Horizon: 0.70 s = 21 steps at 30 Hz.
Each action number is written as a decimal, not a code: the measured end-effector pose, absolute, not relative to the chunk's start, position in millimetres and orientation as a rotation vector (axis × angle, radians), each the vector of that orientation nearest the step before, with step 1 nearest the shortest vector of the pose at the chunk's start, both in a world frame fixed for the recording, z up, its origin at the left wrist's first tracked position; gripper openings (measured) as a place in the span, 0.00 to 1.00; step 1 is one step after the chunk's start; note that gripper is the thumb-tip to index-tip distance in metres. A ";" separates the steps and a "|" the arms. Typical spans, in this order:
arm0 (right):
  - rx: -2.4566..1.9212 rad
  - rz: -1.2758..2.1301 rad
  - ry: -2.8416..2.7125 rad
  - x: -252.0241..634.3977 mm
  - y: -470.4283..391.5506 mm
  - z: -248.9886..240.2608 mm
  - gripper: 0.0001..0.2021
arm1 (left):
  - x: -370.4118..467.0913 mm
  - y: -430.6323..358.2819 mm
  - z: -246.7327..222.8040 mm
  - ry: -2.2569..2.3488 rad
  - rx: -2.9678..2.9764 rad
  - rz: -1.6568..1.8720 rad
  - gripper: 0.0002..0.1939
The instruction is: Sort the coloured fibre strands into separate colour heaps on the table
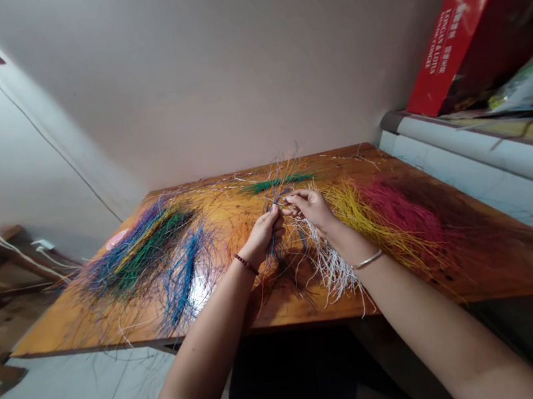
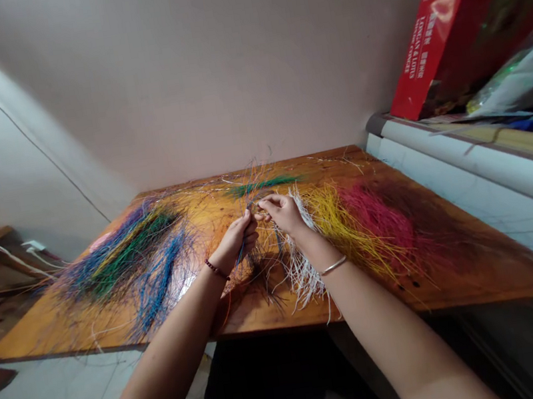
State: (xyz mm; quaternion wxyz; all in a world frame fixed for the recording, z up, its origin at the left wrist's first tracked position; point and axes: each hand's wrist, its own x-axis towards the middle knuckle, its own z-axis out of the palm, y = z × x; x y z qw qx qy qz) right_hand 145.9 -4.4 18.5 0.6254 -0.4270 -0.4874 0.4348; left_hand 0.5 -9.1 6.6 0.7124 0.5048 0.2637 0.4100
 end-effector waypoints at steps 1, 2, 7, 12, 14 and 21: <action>-0.975 0.999 -1.113 145.8 -4.6 18.6 0.10 | 0.5 -9.7 7.4 0.583 1.116 0.906 0.20; -0.971 1.002 -1.107 145.8 -4.8 18.6 0.10 | 0.4 -10.5 8.4 0.582 1.112 0.902 0.20; -0.949 1.020 -1.069 144.9 -4.4 16.6 0.09 | -0.3 -12.7 11.6 0.583 1.099 0.894 0.20; -0.922 0.993 -1.015 145.6 -5.8 17.8 0.11 | -1.6 -9.3 9.2 0.585 1.090 0.928 0.20; -0.898 0.975 -0.987 147.1 -7.0 19.5 0.11 | -2.0 -7.5 8.1 0.588 1.070 0.953 0.20; -0.874 0.984 -0.880 156.4 -8.6 26.0 0.09 | -2.6 -4.9 6.9 0.657 1.021 1.027 0.21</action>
